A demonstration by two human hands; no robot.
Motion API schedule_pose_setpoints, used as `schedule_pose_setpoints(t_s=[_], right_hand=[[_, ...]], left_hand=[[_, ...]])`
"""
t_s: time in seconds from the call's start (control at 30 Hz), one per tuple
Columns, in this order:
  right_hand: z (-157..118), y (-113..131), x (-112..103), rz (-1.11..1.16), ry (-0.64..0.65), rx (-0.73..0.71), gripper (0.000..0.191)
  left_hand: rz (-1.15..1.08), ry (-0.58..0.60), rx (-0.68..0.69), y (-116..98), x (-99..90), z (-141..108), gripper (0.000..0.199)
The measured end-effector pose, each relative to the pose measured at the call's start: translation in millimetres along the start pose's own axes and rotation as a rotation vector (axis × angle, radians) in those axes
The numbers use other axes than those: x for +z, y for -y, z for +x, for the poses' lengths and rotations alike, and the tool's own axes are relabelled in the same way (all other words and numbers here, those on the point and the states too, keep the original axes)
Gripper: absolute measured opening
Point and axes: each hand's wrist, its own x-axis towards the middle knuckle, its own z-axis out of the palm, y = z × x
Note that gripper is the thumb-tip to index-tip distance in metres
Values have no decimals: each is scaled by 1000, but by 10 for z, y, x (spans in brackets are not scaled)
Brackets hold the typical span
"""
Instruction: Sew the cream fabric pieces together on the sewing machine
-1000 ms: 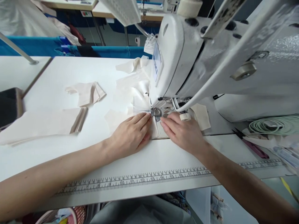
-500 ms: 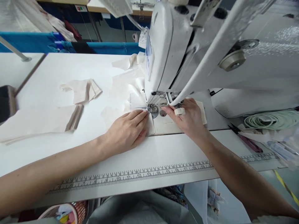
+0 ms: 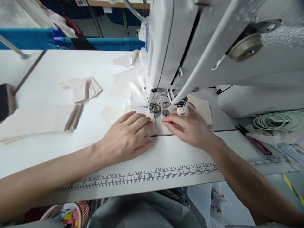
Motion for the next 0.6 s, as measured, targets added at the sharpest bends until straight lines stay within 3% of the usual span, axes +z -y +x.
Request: schedule_pose_setpoints(t_s=[0.17,0.6], right_hand=[[-52,32,5,104,89,-157,18],[-51,35,-27,-31,100,-318,23]], left_hand=[[-16,-37,48,-72,24,-28,15],[-10,-13,92,-22,35,-29,13]])
